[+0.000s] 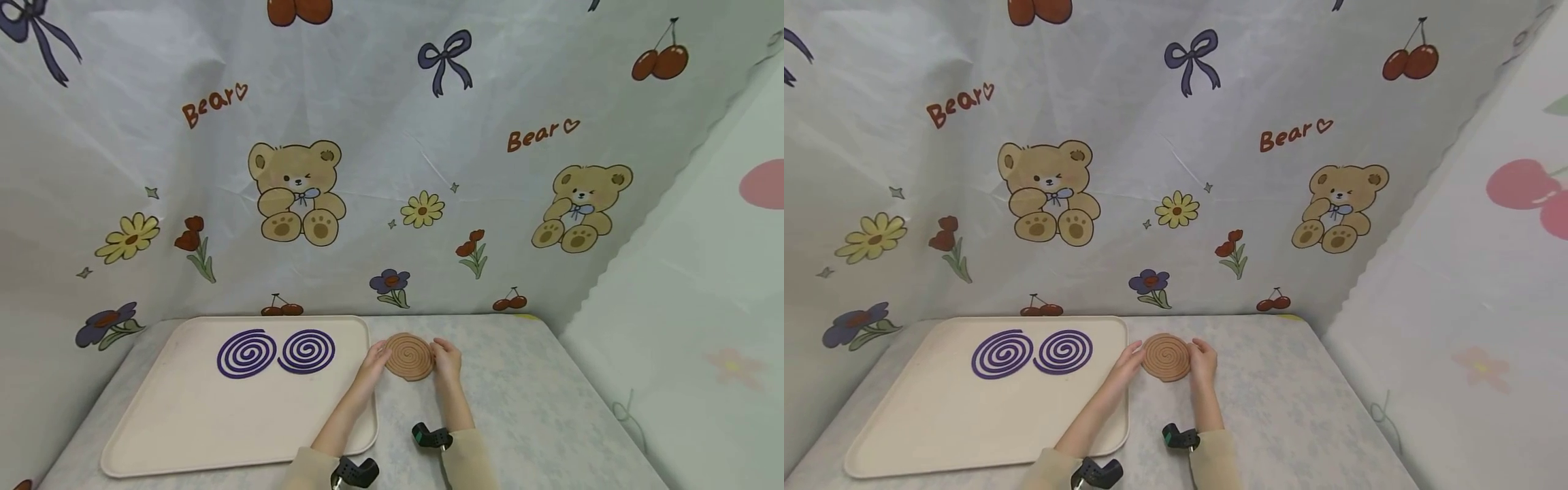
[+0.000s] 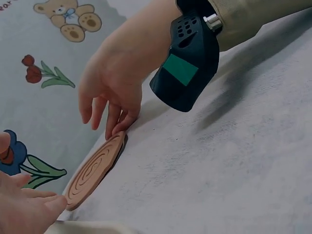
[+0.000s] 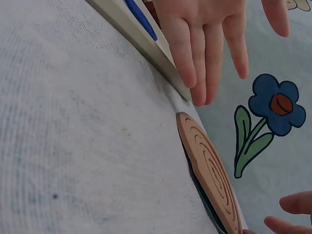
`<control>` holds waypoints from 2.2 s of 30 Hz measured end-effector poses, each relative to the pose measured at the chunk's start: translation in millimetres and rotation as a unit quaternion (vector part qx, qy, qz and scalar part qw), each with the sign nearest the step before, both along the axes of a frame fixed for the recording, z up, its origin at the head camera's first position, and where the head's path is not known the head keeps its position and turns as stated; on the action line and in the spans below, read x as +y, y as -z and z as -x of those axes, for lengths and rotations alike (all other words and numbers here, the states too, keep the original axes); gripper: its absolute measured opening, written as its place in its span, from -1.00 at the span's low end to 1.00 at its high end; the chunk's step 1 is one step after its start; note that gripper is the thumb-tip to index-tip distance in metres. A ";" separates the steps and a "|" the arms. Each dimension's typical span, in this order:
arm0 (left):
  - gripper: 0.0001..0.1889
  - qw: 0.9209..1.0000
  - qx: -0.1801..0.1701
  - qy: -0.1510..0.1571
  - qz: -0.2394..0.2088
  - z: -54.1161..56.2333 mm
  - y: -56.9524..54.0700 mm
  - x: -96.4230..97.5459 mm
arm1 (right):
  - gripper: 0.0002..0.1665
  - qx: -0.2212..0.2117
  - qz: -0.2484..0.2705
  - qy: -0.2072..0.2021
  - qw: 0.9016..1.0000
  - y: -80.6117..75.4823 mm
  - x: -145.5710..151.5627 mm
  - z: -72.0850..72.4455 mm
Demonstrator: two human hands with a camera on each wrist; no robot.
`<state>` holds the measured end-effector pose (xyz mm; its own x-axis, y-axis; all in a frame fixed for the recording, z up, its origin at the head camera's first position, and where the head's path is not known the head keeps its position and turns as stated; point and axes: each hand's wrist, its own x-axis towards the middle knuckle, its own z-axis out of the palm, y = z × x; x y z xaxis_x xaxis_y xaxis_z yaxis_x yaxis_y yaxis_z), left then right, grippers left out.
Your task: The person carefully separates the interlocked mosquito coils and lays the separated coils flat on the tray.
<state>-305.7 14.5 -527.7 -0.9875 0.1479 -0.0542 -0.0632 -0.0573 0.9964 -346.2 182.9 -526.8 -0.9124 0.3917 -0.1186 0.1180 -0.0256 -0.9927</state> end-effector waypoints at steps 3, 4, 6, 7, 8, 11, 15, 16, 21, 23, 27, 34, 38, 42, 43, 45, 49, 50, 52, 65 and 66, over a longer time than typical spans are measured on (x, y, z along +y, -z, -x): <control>-0.36 1.000 -0.016 0.004 -0.005 4.2 3.9 4.2 | -0.54 -0.007 -0.010 -0.012 1.000 1.5 0.3 -0.3; -0.37 1.000 -0.019 0.003 -0.009 5.4 5.0 5.5 | -0.54 -0.007 -0.015 -0.014 1.000 1.8 0.4 -0.4; -0.37 1.000 -0.023 0.001 -0.020 7.4 6.6 7.7 | -0.54 -0.005 -0.016 -0.018 1.000 2.1 0.7 -0.6; -0.37 0.999 -0.024 -0.001 -0.025 8.0 7.0 8.6 | -0.54 -0.003 -0.018 -0.020 1.000 2.0 0.7 -0.8; -0.37 0.999 -0.023 -0.004 -0.030 8.5 7.2 9.6 | -0.53 0.000 -0.021 -0.021 1.000 1.9 0.8 -1.1; -0.35 0.999 -0.023 -0.012 -0.047 8.1 7.7 11.5 | -0.53 0.005 -0.024 -0.025 0.999 1.9 1.5 -1.5; -0.37 0.997 -0.017 -0.024 -0.071 6.3 8.2 12.7 | -0.53 0.006 -0.038 -0.030 0.999 2.3 3.5 -2.1; -0.38 0.997 -0.015 -0.027 -0.077 5.3 8.1 12.2 | -0.52 0.007 -0.041 -0.032 0.999 2.5 3.4 -2.7; -0.45 0.994 -0.010 -0.037 -0.100 -3.3 -2.9 9.3 | -0.53 0.015 -0.053 -0.030 0.998 2.8 3.3 -2.2; -0.46 0.994 -0.008 -0.036 -0.101 -11.1 -13.2 7.9 | -0.55 0.018 -0.056 -0.028 0.998 3.3 3.8 -1.4; -0.45 0.995 0.000 -0.034 -0.096 -12.0 -10.6 8.0 | -0.57 0.018 -0.057 -0.025 0.998 4.4 5.9 -0.5; -0.45 0.994 0.007 -0.037 -0.100 0.2 9.6 7.9 | -0.58 0.009 -0.055 -0.027 0.998 3.3 7.9 -0.6; -0.45 0.996 0.008 -0.034 -0.087 1.2 8.3 6.4 | -0.60 0.011 -0.058 -0.019 0.998 1.8 6.9 -0.5; -0.47 0.998 0.002 -0.039 -0.055 1.0 8.5 6.1 | -0.62 0.006 -0.075 -0.013 0.997 2.0 6.2 -0.7; -0.48 0.998 0.003 -0.043 -0.045 0.9 8.5 6.4 | -0.62 0.004 -0.079 -0.012 0.997 2.2 6.2 -0.5; -0.49 0.998 0.009 -0.051 -0.029 0.5 8.5 7.4 | -0.61 0.002 -0.084 -0.013 0.996 2.5 6.4 -0.3; -0.51 0.997 0.036 -0.065 -0.002 1.1 10.3 11.0 | -0.59 0.000 -0.088 -0.026 0.996 3.3 6.3 0.0; -0.52 0.997 0.041 -0.068 0.001 1.3 11.1 11.9 | -0.58 0.000 -0.087 -0.032 0.996 3.4 6.0 -0.1; -0.53 0.996 0.049 -0.074 0.008 1.3 12.7 13.2 | -0.58 0.000 -0.086 -0.041 0.995 3.5 5.4 -0.3; -0.56 0.994 0.052 -0.096 -0.016 -4.5 12.0 3.4 | -0.58 0.001 -0.069 -0.061 0.996 3.2 -1.5 -0.5; -0.56 0.994 0.050 -0.097 -0.015 -5.1 11.5 2.5 | -0.58 -0.002 -0.070 -0.061 0.996 3.4 -2.7 -0.5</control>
